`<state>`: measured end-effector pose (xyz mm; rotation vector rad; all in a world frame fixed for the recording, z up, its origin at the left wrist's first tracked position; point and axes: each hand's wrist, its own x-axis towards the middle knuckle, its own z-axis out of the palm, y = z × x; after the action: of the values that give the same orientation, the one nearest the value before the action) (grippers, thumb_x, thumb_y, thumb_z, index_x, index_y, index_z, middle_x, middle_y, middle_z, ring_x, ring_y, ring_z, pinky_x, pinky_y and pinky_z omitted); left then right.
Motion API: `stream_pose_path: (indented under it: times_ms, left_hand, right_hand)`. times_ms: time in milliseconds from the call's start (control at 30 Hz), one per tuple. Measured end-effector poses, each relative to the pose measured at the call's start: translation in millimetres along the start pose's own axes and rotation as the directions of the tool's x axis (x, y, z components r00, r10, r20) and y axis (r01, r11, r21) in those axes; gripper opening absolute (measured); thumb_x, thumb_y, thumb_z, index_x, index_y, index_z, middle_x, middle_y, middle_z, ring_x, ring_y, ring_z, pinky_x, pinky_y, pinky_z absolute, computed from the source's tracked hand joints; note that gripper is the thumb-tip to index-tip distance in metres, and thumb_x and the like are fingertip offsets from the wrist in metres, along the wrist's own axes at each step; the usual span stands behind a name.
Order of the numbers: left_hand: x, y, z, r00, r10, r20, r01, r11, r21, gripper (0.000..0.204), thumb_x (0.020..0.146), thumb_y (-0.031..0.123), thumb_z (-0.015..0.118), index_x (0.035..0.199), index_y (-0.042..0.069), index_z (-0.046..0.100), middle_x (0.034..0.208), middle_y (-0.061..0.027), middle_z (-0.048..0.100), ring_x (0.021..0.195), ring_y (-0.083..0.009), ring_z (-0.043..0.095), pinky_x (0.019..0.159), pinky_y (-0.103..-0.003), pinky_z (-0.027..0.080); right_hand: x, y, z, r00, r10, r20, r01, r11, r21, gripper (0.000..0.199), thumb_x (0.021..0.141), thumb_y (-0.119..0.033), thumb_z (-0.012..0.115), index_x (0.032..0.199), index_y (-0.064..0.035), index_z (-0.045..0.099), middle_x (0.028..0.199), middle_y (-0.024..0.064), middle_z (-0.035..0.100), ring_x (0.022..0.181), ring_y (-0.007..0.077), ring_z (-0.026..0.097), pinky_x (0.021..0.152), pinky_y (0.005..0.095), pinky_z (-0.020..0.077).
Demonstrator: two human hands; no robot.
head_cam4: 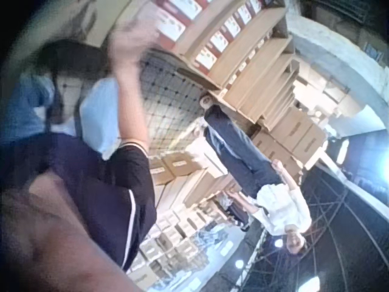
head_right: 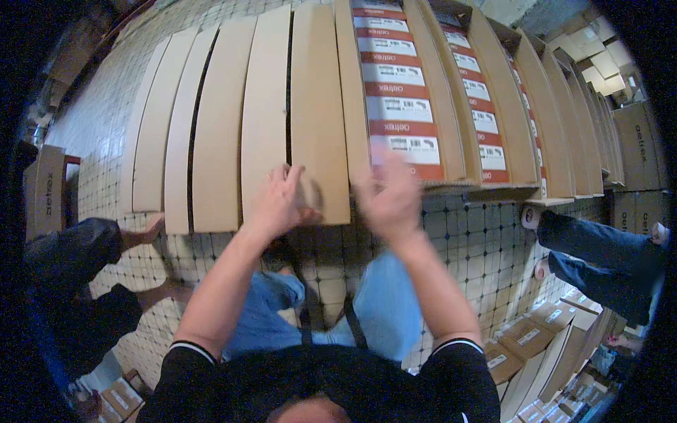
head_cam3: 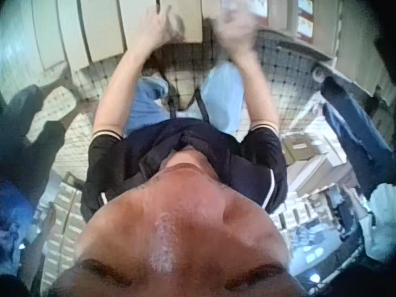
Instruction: The person sits on the floor and places small product boxes into larger cardboard shipping boxes. They arrange the items neatly in rows and fold the flaps of the outer boxes to close them.
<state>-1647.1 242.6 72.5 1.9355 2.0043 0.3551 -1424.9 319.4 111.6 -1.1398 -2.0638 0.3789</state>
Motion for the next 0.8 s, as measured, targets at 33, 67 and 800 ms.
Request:
stream_pose_path:
  times_ms: [33,67,800]
  left_hand:
    - [-12.1,-3.2,1.4,0.999,-0.038,0.032,0.035,0.997,0.072,0.086,0.069,0.039,0.086,0.137,0.008,0.044,0.131,-0.0241,0.049,0.12,-0.0404,0.054,0.094,-0.046,0.051]
    - [-21.0,-7.1,1.7,0.999,-0.032,-0.022,0.034,0.989,0.143,0.096,0.067,0.039,0.088,0.143,0.009,0.038,0.137,-0.0254,0.044,0.125,-0.0417,0.05,0.097,-0.046,0.05]
    - [-7.2,-75.0,-99.4,0.708,-0.084,-0.701,0.165,0.985,0.048,0.031,0.101,0.03,0.051,0.089,0.003,0.064,0.071,-0.0222,0.065,0.066,-0.0434,0.064,0.06,-0.054,0.051]
  right_hand:
    - [-29.2,-20.2,18.0,0.993,-0.061,0.097,0.05,0.992,0.115,0.039,0.086,-0.025,0.07,0.117,-0.0023,0.064,0.11,0.0221,0.066,0.103,0.0384,0.063,0.092,0.0447,0.0508]
    - [-54.2,-34.5,33.4,0.963,-0.124,0.238,0.105,0.99,0.091,0.046,0.083,-0.026,0.072,0.123,-0.0056,0.062,0.121,0.0234,0.062,0.115,0.0387,0.059,0.1,0.0468,0.0474]
    - [72.4,-32.3,7.3,0.967,-0.253,-0.042,0.228,0.922,-0.313,0.035,0.099,-0.031,0.053,0.121,-0.0046,0.063,0.071,0.0177,0.066,0.06,0.0318,0.066,0.053,0.0438,0.0521]
